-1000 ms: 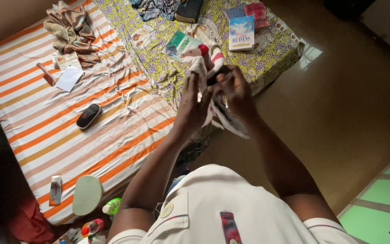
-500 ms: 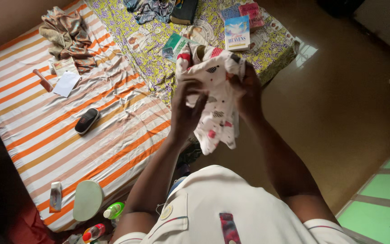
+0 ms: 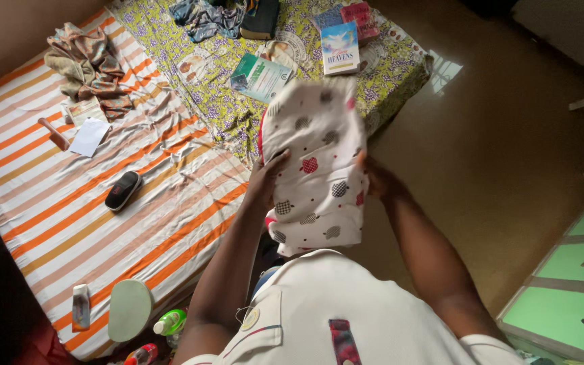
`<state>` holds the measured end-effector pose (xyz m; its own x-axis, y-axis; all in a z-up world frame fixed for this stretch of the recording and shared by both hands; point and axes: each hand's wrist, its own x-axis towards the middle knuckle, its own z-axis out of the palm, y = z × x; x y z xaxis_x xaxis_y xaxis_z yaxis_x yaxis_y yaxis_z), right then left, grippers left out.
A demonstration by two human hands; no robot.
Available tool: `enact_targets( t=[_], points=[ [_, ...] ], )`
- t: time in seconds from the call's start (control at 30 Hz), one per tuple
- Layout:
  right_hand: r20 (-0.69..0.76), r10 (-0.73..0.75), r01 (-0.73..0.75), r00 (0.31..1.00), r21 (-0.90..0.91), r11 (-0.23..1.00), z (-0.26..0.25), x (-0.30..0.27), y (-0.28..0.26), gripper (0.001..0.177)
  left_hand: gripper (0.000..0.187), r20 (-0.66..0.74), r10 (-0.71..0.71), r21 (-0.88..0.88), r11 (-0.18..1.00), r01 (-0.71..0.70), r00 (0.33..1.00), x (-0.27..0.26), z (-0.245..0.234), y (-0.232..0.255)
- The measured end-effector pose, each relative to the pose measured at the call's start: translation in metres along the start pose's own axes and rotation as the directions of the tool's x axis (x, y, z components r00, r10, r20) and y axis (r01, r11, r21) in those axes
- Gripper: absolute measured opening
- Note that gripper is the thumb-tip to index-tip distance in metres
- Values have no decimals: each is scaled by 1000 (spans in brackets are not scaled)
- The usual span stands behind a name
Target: The person folds several pieces of clothing and places them on a chair. They then organize and stack several books, certificates, and a notebook, and move various small containers and a glasses case on a side table and bed.
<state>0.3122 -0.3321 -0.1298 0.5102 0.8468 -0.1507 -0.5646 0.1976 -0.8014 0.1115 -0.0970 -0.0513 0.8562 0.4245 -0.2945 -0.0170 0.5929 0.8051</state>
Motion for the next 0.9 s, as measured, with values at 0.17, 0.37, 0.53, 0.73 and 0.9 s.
enact_targets(
  t=[0.17,0.37,0.53,0.73,0.9],
  points=[
    [-22,-5,5,1000,-14,1000,-12,-30,33,79,60,-50,4,49,999,-1,999,12,-15,-12],
    [-237,-342,331,909,-83,940,62,-70,-34,118,125,253,144,254,944,-210,957,-32,29,14],
    [-157,-342,228,927,-489,842,78,-109,-70,118,109,534,548,707,128,-695,644,-47,47,0],
    [-90,-613,308,785,-802,512,80,-145,-78,79,46,527,505,760,81,-645,684,-54,64,-2],
    [-12,-824,203,567,-967,154,60,-174,-87,59,36,646,700,643,-282,-712,305,-85,114,39]
  ],
)
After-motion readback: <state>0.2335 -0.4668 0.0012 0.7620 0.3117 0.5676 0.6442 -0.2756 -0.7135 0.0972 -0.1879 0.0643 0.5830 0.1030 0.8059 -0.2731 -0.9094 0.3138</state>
